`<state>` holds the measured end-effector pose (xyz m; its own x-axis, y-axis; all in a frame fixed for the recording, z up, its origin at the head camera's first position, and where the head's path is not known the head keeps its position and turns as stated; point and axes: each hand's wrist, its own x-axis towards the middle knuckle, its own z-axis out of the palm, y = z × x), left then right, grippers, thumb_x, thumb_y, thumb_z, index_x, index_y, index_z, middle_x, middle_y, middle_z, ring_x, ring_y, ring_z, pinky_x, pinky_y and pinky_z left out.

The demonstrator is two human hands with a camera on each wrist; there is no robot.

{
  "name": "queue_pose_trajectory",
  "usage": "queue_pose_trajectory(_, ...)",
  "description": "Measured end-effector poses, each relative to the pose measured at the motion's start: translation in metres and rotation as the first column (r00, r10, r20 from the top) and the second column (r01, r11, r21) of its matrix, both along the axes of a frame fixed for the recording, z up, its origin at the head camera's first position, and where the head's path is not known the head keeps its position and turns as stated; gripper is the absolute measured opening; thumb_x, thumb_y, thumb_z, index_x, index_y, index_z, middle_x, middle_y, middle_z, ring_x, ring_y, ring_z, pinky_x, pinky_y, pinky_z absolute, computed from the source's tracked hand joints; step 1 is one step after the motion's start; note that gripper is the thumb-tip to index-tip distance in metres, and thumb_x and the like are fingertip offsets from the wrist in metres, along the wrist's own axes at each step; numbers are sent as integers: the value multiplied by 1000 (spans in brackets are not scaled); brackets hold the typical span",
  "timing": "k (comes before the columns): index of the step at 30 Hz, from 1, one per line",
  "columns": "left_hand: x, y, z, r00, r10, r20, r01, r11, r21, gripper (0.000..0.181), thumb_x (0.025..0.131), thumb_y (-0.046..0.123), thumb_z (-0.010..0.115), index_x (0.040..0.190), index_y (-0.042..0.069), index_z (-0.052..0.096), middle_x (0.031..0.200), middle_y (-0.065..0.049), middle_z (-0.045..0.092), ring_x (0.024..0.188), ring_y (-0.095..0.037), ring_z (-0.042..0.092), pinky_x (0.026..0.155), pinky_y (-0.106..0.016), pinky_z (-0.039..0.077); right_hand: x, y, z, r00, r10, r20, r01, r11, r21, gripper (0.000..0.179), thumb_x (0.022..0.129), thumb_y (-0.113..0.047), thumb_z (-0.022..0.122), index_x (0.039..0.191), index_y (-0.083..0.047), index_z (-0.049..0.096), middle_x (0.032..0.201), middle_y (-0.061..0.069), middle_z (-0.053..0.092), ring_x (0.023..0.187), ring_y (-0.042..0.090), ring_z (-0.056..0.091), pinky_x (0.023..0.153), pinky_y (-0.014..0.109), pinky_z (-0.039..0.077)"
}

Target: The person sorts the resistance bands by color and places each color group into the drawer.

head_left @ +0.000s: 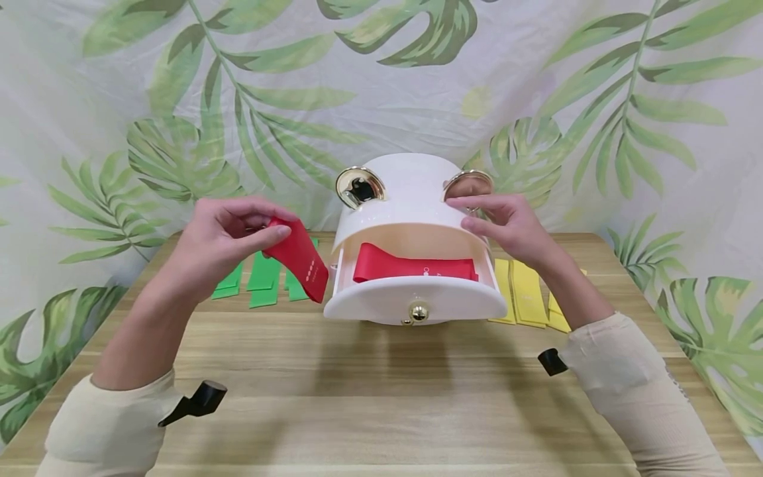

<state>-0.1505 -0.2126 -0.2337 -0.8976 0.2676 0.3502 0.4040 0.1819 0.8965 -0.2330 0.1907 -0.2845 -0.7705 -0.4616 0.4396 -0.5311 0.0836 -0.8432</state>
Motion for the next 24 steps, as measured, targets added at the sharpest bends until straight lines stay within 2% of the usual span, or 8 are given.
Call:
queue_pose_trajectory(4, 2, 7, 6, 999, -38, -25, 42, 987, 153, 18, 93, -11, 67, 102, -2, 79, 88, -10, 76, 69, -17, 69, 63, -24, 55, 0, 0, -1, 1000, 5, 3, -5, 1000, -8, 35, 92, 11, 66, 125, 4, 71, 118, -4, 75, 128, 23, 54, 116, 37, 38)
queue_pose_trajectory(9, 5, 16, 17, 998, -46, -51, 57, 969, 240, 21, 95, -13, 62, 103, -5, 78, 94, -15, 75, 72, -20, 66, 60, -25, 54, 1, -1, 0, 1000, -3, 0, 3, 1000, -10, 35, 92, 9, 67, 124, -4, 76, 121, 3, 74, 128, 23, 54, 116, 36, 38)
queue_pose_trajectory(16, 3, 33, 30, 985, -156, -76, 172, 940, 295, 27, 96, -14, 54, 111, -8, 76, 102, -21, 73, 79, -24, 69, 72, -28, 60, 1, -1, 0, 1000, -9, 6, 9, 1000, -6, 35, 93, 9, 67, 124, -5, 76, 121, 3, 74, 128, 23, 54, 115, 35, 39)
queue_pose_trajectory(24, -1, 64, 49, 972, -212, -104, 234, 924, 302, 25, 94, -15, 57, 110, -8, 75, 98, -21, 75, 79, -24, 73, 78, -29, 60, 2, -1, 1, 1000, -9, 18, 9, 1000, 0, 36, 93, 9, 67, 124, -5, 75, 123, 1, 73, 130, 22, 53, 116, 36, 38)
